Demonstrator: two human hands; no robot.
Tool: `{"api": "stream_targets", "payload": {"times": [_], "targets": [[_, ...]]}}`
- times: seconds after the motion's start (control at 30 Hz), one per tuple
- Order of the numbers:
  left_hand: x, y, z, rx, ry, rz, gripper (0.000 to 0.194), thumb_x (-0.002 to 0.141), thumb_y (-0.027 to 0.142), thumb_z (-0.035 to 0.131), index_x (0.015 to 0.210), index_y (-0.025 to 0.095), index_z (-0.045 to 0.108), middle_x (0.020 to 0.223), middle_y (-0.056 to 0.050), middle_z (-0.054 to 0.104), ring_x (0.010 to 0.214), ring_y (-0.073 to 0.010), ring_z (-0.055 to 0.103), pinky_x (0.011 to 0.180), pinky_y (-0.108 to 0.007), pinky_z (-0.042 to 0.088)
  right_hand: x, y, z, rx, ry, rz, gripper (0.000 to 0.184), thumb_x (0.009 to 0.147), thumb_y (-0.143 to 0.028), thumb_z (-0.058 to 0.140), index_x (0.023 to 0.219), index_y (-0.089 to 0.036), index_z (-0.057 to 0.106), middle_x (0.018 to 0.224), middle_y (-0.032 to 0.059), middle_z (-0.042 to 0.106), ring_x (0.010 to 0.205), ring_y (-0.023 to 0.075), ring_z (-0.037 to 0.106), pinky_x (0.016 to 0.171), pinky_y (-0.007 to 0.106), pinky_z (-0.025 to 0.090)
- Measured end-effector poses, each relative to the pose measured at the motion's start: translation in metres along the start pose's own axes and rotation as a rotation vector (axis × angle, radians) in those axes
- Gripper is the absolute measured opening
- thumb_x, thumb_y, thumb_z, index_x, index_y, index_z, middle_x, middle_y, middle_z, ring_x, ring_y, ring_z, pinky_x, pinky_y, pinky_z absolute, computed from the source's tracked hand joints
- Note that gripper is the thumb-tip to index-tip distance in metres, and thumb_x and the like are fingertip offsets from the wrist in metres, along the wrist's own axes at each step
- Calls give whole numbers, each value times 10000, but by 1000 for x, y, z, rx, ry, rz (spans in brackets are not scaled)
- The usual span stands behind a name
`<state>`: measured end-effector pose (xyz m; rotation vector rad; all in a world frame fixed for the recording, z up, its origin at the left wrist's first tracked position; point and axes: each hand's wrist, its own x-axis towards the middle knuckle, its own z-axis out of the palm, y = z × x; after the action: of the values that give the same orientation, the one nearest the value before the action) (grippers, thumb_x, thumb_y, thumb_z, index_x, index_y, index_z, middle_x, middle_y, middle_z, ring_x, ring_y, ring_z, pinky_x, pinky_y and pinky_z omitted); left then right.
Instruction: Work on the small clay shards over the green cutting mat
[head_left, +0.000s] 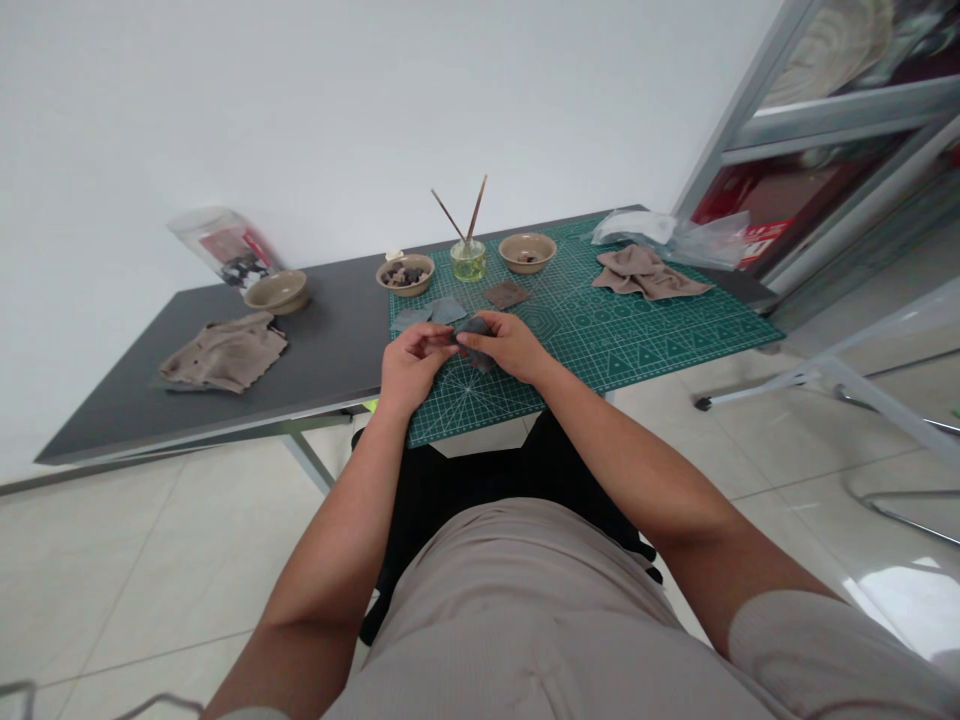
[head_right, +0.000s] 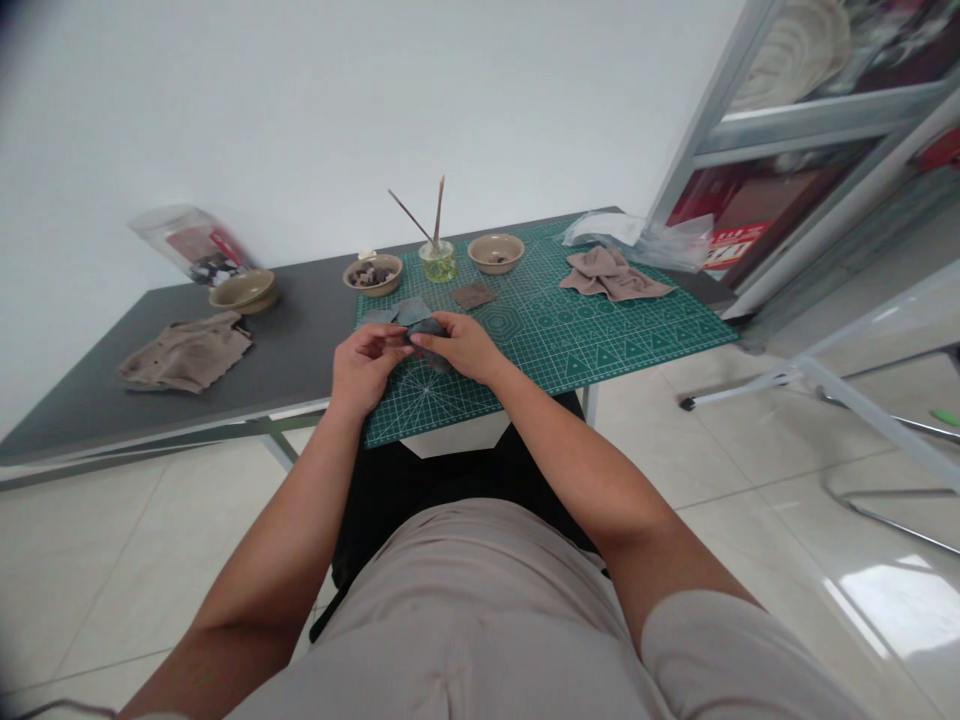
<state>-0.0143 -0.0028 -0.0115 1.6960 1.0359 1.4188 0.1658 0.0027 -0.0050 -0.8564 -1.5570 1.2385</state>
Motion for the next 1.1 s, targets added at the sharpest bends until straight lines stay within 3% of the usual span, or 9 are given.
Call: {"api": "stream_targets", "payload": {"times": [0.1, 0.3, 0.4, 0.57, 0.77, 1.0, 1.1], "targets": [[1, -1, -1, -38, -9, -7, 264, 706, 246, 734, 959, 182, 691, 797, -10, 695, 711, -137, 664, 692, -268, 534, 0, -1, 1, 67, 15, 13, 303, 778, -452, 691, 850, -180, 579, 714, -15, 629, 571, 109, 574, 528, 236, 483], [-1, 6, 0, 276, -48, 49, 282, 783, 213, 635, 1052, 197, 716, 872, -13, 708, 723, -120, 644, 721, -255, 522, 2, 1, 0, 39, 49, -10, 269, 773, -417, 698, 850, -183, 589, 713, -22, 622, 621, 124, 604, 566, 246, 510], [-3, 4, 4, 281, -42, 4, 320, 778, 237, 658, 1095, 196, 687, 871, -12, 727, 754, -137, 663, 736, -266, 533, 2, 5, 0, -16, 60, -8, 261, 793, -427, 675, 851, -184, 598, 690, -21, 623, 606, 125, 597, 562, 248, 506], [-5, -2, 7, 219, 9, -66, 173, 755, 289, 697, 892, 184, 696, 758, 0, 720, 677, -134, 667, 660, -243, 531, 3, 6, 1, -54, 70, -27, 272, 800, -445, 666, 820, -182, 599, 670, -18, 618, 597, 123, 585, 550, 240, 488], [-6, 4, 5, 321, 33, -38, 172, 758, 287, 693, 890, 185, 734, 758, -2, 734, 671, -135, 669, 683, -247, 540, 5, 6, 2, -49, 57, 7, 269, 802, -442, 643, 811, -180, 586, 644, -18, 608, 551, 120, 557, 521, 242, 460], [-8, 4, 7, 383, 39, 2, 257, 791, 229, 675, 1043, 202, 715, 903, -27, 763, 772, -154, 709, 779, -278, 562, 5, 3, 3, -372, 130, -24, 227, 830, -397, 578, 750, -185, 579, 675, -9, 596, 618, 132, 546, 584, 252, 418], [-9, 1, 7, 378, 55, -16, 175, 802, 261, 677, 958, 195, 719, 858, -20, 762, 748, -154, 709, 746, -272, 563, 5, 0, 4, -404, 121, 11, 187, 850, -352, 531, 756, -193, 559, 659, -20, 585, 597, 128, 534, 576, 248, 402]]}}
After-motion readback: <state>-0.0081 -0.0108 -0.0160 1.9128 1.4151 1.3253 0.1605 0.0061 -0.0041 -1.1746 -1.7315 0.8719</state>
